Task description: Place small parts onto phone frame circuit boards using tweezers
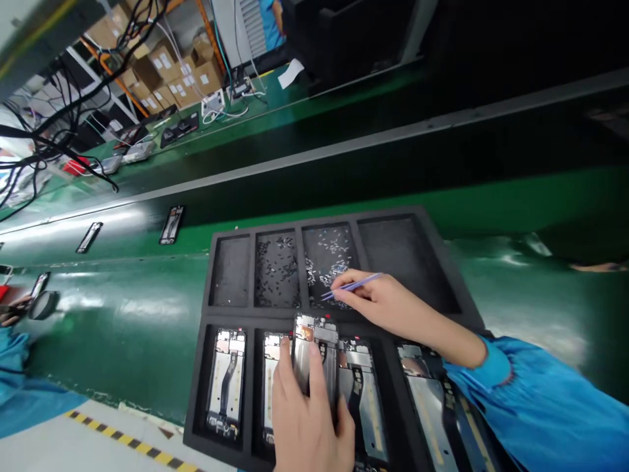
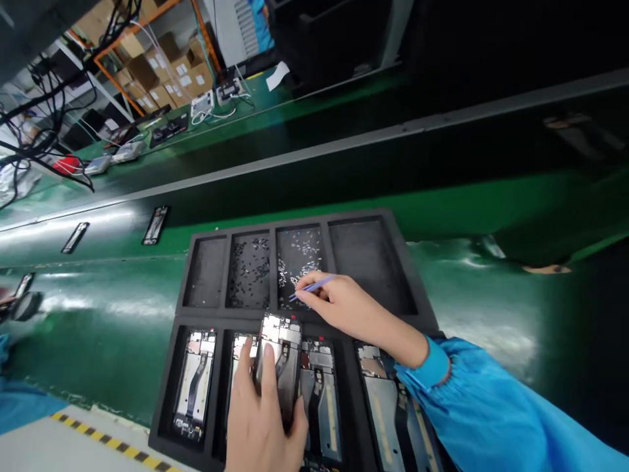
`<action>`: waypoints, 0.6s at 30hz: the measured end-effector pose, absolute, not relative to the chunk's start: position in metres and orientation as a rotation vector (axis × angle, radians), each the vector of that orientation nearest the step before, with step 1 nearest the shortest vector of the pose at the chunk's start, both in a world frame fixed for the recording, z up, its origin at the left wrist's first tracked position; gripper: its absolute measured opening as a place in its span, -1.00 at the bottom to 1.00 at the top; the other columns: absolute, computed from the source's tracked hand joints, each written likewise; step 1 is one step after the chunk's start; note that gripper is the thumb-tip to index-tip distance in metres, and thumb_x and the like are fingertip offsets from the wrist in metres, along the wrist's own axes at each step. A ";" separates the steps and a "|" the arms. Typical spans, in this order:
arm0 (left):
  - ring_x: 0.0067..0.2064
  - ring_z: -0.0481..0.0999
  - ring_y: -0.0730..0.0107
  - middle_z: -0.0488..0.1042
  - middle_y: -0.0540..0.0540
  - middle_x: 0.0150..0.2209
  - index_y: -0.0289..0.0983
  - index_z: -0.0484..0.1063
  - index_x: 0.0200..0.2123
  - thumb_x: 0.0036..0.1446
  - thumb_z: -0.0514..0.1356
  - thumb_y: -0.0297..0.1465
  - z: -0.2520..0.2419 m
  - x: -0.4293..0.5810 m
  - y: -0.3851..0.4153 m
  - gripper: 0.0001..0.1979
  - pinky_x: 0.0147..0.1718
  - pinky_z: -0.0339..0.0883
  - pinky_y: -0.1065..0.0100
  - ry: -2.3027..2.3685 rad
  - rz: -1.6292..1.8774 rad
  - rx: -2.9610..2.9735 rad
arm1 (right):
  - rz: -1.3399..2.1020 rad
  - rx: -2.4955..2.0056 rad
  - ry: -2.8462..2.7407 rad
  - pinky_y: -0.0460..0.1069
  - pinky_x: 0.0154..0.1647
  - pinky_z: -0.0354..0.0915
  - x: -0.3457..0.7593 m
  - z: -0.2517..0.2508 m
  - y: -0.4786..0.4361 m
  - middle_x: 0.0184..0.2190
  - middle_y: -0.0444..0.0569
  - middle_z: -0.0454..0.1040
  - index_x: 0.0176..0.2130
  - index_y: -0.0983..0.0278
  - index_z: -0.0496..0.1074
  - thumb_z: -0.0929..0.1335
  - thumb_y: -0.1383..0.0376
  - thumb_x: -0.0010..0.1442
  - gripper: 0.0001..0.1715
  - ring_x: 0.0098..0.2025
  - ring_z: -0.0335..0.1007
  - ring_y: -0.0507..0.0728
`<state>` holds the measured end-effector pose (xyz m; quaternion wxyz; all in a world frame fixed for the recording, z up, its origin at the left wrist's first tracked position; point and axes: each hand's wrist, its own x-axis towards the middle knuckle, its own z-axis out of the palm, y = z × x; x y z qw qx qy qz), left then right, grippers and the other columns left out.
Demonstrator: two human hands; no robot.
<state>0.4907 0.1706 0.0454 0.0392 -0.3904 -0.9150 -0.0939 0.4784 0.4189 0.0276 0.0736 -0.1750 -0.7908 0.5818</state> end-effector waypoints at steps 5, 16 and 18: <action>0.40 0.20 -0.26 -0.02 -0.48 0.42 -0.27 -0.24 0.52 0.32 0.13 -0.40 0.074 0.454 0.154 -0.17 0.14 0.48 -0.15 -2.842 -0.371 -1.180 | 1.751 -0.472 -2.464 -0.01 -0.51 0.30 0.480 0.029 0.427 -0.41 -0.10 0.60 -0.33 0.18 0.57 0.36 0.04 0.28 -0.68 -0.50 0.44 0.11; 0.37 0.15 -0.14 0.08 -0.46 0.30 -0.41 -0.20 0.48 0.15 0.29 -0.50 0.078 0.193 0.288 -0.03 0.41 0.02 -0.16 -2.631 -0.608 -1.292 | 1.685 -0.401 -2.566 0.01 -0.47 0.32 0.479 0.027 0.430 -0.34 -0.10 0.63 -0.40 0.14 0.57 0.32 0.04 0.34 -0.61 -0.49 0.46 0.10; 0.41 0.09 -0.13 0.09 -0.45 0.32 -0.44 -0.20 0.47 0.10 0.29 -0.58 0.058 0.160 0.324 -0.01 0.41 0.06 -0.10 -2.695 -0.645 -1.244 | 1.712 -0.434 -2.568 0.01 -0.54 0.27 0.480 0.027 0.430 -0.38 -0.11 0.60 -0.37 0.13 0.57 0.32 0.03 0.35 -0.62 -0.54 0.41 0.09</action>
